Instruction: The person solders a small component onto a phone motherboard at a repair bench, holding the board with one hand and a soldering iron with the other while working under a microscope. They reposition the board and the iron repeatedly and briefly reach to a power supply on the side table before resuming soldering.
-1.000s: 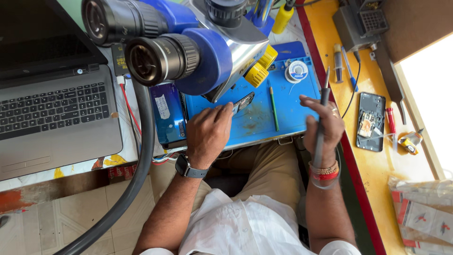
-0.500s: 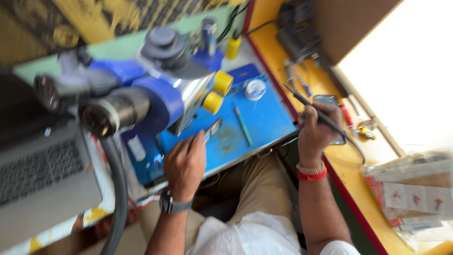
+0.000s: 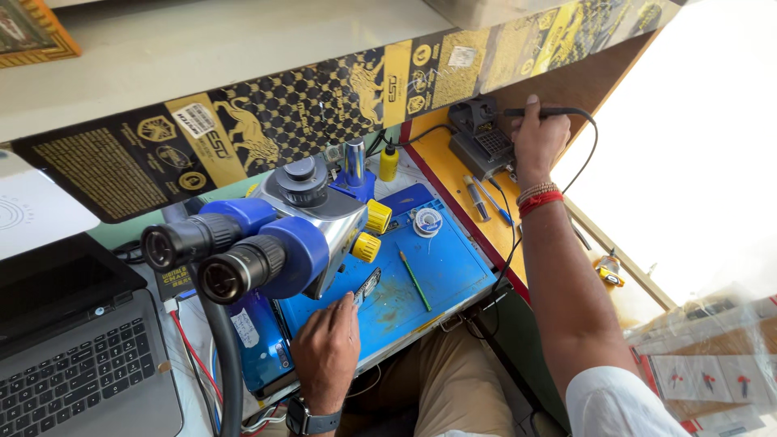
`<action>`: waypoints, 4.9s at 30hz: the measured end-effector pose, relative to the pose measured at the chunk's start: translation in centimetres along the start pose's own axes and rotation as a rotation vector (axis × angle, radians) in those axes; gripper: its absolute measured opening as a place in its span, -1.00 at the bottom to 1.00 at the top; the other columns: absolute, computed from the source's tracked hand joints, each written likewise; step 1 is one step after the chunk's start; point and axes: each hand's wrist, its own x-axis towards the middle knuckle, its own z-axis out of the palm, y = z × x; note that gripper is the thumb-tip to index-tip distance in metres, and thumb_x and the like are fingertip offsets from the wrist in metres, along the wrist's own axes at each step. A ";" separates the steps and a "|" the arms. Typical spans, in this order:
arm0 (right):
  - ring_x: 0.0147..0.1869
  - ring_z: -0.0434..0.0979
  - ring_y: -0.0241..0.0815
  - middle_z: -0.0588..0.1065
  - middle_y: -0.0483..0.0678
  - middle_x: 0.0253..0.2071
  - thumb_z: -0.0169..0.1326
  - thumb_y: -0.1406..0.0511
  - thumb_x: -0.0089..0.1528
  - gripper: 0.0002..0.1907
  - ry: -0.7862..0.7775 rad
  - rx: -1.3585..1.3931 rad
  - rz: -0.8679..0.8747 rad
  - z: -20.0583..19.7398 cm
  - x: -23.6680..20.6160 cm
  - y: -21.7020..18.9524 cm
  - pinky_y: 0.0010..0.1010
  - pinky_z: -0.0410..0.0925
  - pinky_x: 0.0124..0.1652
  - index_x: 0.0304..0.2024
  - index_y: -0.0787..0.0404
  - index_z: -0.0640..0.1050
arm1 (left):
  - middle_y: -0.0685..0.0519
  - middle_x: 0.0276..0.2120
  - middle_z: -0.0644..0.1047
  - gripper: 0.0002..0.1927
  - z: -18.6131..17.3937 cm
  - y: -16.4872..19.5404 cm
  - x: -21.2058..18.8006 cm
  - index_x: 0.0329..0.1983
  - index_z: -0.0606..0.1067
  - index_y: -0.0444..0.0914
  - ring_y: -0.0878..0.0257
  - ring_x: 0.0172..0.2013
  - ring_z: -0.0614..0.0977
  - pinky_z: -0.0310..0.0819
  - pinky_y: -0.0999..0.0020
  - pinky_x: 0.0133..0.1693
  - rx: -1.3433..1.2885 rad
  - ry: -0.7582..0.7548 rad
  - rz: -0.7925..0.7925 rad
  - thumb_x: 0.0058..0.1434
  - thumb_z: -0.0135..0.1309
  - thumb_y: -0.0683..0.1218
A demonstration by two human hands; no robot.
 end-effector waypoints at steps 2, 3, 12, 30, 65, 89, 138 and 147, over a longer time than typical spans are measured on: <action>-0.57 0.58 -0.30 0.58 -0.05 -0.57 0.15 0.16 0.36 -0.64 0.003 -0.027 0.024 0.6 0.4 -0.9 -0.46 0.43 -0.54 -0.35 0.34 0.56 | -0.05 -0.23 0.70 -0.71 0.4 -0.3 -0.2 -0.02 0.61 -0.31 0.13 -0.26 0.73 0.63 0.29 -0.30 -0.010 -0.011 -0.013 0.18 0.23 -0.18; -0.57 0.58 -0.28 0.58 -0.06 -0.57 0.16 0.15 0.35 -0.65 0.003 -0.054 0.029 0.9 0.6 -1.2 -0.44 0.43 -0.54 -0.35 0.33 0.56 | -0.05 -0.23 0.70 -0.71 0.5 -0.3 -0.3 -0.02 0.61 -0.32 0.13 -0.26 0.73 0.63 0.29 -0.30 -0.011 -0.003 -0.010 0.18 0.23 -0.17; -0.50 0.65 -0.23 0.60 -0.09 -0.56 0.12 0.17 0.35 -0.59 -0.127 -0.330 0.000 2.7 1.3 -3.1 -0.43 0.51 -0.37 -0.49 0.33 0.60 | -0.06 -0.24 0.70 -0.72 0.1 -0.2 0.2 -0.02 0.61 -0.33 0.14 -0.27 0.73 0.63 0.31 -0.32 -0.039 0.010 0.008 0.19 0.21 -0.18; -0.44 0.44 -0.34 0.55 -0.10 -0.35 0.10 0.24 0.54 -0.81 -0.366 0.456 0.294 4.5 -0.7 4.9 -0.48 0.38 -0.43 -0.05 0.24 0.51 | -0.04 -0.31 0.66 -0.73 -1.3 -0.1 -0.1 0.02 0.56 -0.35 0.17 -0.38 0.62 0.51 0.26 -0.37 -0.119 0.114 0.012 0.26 0.25 -0.22; -0.27 0.61 -0.30 0.62 0.02 -0.31 0.32 0.41 0.39 -0.90 -0.640 -0.109 -0.128 -9.6 -21.7 3.4 -0.61 0.43 -0.22 -0.13 0.36 0.66 | 0.00 -0.31 0.65 -0.68 -1.6 -0.8 -0.3 -0.02 0.56 -0.28 0.16 -0.32 0.66 0.57 0.25 -0.31 -0.161 0.077 0.019 0.18 0.36 -0.21; -0.12 0.67 -0.18 0.61 0.08 -0.21 0.26 0.52 0.28 -0.91 -0.743 0.252 -0.247 -7.6 -26.5 7.1 -0.47 0.52 -0.05 -0.19 0.40 0.58 | 0.03 -0.23 0.66 -0.75 -1.6 -0.6 0.4 -0.07 0.54 -0.26 0.16 -0.32 0.66 0.56 0.24 -0.29 -0.171 0.090 0.095 0.24 0.32 -0.26; -0.18 0.62 -0.04 0.59 0.05 -0.26 0.29 0.58 0.13 -0.79 -0.768 0.142 -0.562 -5.9 -28.4 6.8 -0.31 0.46 -0.11 -0.24 0.32 0.56 | -0.03 -0.26 0.68 -0.67 0.0 -2.6 -0.6 0.01 0.58 -0.24 0.15 -0.26 0.73 0.60 0.27 -0.27 -0.156 0.085 0.087 0.21 0.40 -0.19; -0.18 0.62 -0.04 0.59 0.06 -0.26 0.30 0.58 0.13 -0.79 -0.765 0.149 -0.565 -5.9 -28.5 6.9 -0.30 0.46 -0.09 -0.25 0.33 0.56 | -0.03 -0.25 0.68 -0.67 0.1 -2.7 -0.6 0.01 0.58 -0.24 0.16 -0.26 0.73 0.60 0.29 -0.27 -0.153 0.101 0.096 0.21 0.40 -0.19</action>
